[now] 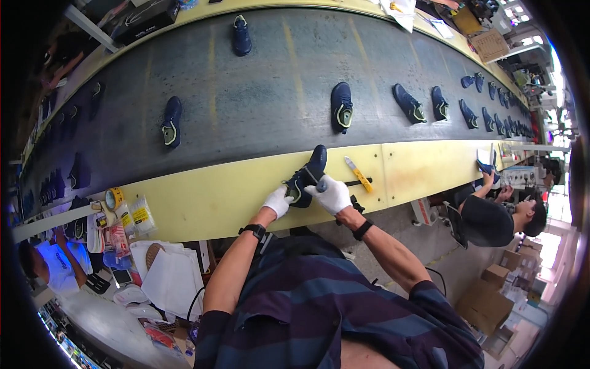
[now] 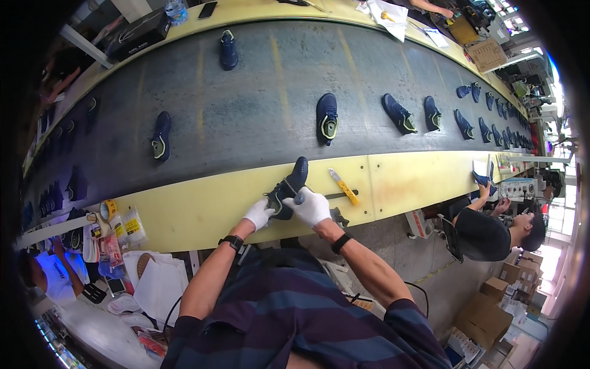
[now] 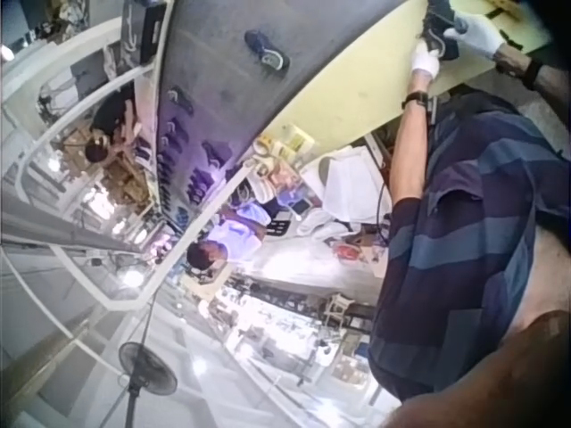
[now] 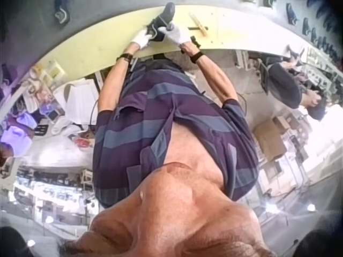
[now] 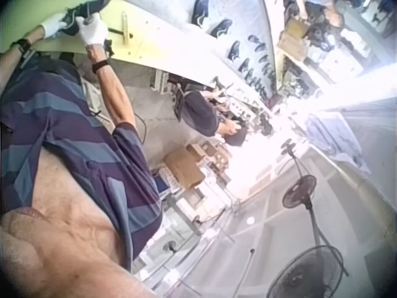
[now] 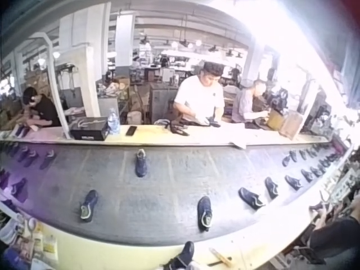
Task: Manually assemble shoe components on a factory conveyor belt.
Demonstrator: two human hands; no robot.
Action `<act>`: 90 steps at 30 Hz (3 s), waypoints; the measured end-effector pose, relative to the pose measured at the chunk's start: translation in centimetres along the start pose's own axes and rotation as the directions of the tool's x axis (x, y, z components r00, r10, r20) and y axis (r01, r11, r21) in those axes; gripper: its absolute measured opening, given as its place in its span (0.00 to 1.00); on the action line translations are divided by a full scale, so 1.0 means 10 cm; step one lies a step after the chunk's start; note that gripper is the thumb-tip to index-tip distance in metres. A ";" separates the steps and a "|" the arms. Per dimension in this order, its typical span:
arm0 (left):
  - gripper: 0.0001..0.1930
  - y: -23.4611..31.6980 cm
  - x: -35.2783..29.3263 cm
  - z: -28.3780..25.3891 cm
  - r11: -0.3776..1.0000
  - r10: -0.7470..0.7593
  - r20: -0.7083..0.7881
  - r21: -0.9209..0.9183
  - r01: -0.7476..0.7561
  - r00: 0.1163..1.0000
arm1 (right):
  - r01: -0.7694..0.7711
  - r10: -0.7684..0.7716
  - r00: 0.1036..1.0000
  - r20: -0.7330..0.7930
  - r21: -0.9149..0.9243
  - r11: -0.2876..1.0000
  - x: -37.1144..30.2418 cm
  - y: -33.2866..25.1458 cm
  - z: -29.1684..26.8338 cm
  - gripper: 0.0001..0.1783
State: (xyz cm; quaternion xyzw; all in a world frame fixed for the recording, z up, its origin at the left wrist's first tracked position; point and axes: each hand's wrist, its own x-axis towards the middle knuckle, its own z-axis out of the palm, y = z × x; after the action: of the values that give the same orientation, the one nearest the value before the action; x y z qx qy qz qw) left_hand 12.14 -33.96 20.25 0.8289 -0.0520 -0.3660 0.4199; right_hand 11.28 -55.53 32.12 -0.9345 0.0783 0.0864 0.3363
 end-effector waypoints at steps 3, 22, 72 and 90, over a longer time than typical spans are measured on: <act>0.14 -0.04 0.05 0.03 1.000 -0.001 -0.041 0.027 0.002 0.999 | -0.025 0.025 1.000 0.006 0.001 1.000 0.03 -0.05 0.05 0.26; 0.18 0.22 -0.13 -0.07 0.990 0.095 -0.068 0.109 -0.087 0.993 | -0.144 0.152 0.980 0.131 -0.068 0.987 -0.08 -0.01 -0.01 0.28; 0.16 0.24 -0.05 -0.15 0.994 -0.111 0.081 -0.015 0.112 0.991 | -0.310 0.292 0.946 0.142 0.127 0.942 -0.31 0.30 -0.18 0.24; 0.15 0.50 -0.12 -0.10 0.995 -0.050 0.024 0.086 0.048 0.998 | -0.219 0.195 0.965 0.176 0.126 0.968 0.16 -0.08 -0.17 0.24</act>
State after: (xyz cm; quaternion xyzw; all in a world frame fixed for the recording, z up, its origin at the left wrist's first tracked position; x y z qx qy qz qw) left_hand 13.07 -36.02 24.99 0.8422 -0.0529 -0.3845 0.3743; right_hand 13.19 -56.17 33.54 -0.8843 0.1541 0.1908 0.3974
